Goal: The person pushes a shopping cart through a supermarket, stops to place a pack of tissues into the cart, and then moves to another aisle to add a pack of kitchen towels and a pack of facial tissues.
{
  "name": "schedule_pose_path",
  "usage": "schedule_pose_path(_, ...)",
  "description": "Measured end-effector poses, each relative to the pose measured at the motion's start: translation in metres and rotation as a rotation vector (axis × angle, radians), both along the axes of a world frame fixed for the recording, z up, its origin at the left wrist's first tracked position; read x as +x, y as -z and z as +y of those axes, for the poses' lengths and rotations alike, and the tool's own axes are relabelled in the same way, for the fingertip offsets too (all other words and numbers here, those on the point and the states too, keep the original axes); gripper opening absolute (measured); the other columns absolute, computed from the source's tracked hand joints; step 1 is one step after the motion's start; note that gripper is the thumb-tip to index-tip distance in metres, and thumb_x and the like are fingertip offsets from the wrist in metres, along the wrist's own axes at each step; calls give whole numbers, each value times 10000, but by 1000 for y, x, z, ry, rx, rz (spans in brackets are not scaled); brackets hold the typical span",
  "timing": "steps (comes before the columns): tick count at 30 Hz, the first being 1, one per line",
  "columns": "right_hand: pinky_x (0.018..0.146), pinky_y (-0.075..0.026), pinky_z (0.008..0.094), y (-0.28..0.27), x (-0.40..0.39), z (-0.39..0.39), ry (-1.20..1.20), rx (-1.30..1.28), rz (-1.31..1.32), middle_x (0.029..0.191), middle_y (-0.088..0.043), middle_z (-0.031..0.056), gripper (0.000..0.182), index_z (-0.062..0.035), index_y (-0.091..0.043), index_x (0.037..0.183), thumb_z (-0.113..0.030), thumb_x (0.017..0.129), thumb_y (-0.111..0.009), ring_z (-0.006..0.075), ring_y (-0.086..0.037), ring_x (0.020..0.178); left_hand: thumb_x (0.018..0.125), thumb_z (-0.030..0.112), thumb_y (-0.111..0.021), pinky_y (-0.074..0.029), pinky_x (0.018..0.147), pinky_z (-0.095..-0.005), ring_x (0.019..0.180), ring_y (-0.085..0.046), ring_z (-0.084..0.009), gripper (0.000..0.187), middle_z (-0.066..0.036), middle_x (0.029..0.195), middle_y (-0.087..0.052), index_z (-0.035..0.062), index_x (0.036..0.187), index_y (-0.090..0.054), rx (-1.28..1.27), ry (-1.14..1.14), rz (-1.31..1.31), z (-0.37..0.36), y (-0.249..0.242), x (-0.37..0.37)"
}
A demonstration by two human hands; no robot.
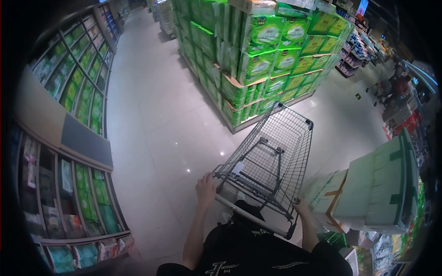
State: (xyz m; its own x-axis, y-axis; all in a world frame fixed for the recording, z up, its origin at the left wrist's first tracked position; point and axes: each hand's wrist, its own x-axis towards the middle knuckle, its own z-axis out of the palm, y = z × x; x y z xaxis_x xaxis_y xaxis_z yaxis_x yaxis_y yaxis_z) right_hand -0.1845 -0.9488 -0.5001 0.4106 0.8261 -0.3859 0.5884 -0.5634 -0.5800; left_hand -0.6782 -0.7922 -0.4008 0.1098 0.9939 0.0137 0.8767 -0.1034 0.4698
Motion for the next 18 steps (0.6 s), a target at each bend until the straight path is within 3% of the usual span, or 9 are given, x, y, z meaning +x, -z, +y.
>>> schedule_pose_path(3, 634, -507, 406, 17, 3, 2, -79, -39, -58, 680, -637, 177, 330, 28, -661, 862, -211, 661, -766, 307, -665, 668, 812, 91, -574, -371, 999, -483, 1191, -451, -314, 583, -57, 1441, -434, 122, 1381, -451, -29, -59, 38, -33, -7, -16)
schedule_pose_path(7, 685, -515, 412, -8, -20, 17, -159, -117, -60, 796, -695, 200, 360, 41, -684, 944, -215, 703, -762, 295, -687, 748, 829, 98, -562, -373, 997, -479, 1186, -448, -324, 601, -61, 1479, -398, 115, 1415, -428, -94, -152, 117, -69, -18, -29)
schedule_pose_path(12, 749, -532, 433, -36, -59, 37, -203, -9, -139, 868, -691, 247, 410, 50, -668, 984, -322, 820, -723, 394, -682, 842, 844, 85, -548, -383, 989, -484, 1177, -458, -348, 608, -106, 1483, -383, 83, 1433, -398, -197, -240, 180, -113, -43, -42)
schedule_pose_path(13, 746, -512, 489, -33, -60, 40, -273, -31, -171, 853, -681, 260, 430, 16, -626, 992, -390, 862, -687, 443, -659, 840, 848, 85, -548, -386, 986, -487, 1174, -462, -355, 609, -131, 1474, -388, 73, 1436, -390, -221, -258, 193, -120, -45, -45)
schedule_pose_path(18, 755, -514, 503, -28, -70, 72, -460, -45, -215, 852, -688, 231, 409, 5, -611, 1016, -381, 889, -660, 434, -659, 839, 851, 108, -567, -401, 959, -508, 1155, -488, -377, 626, -188, 1425, -423, 67, 1446, -375, -287, -288, 249, -152, -49, -63)
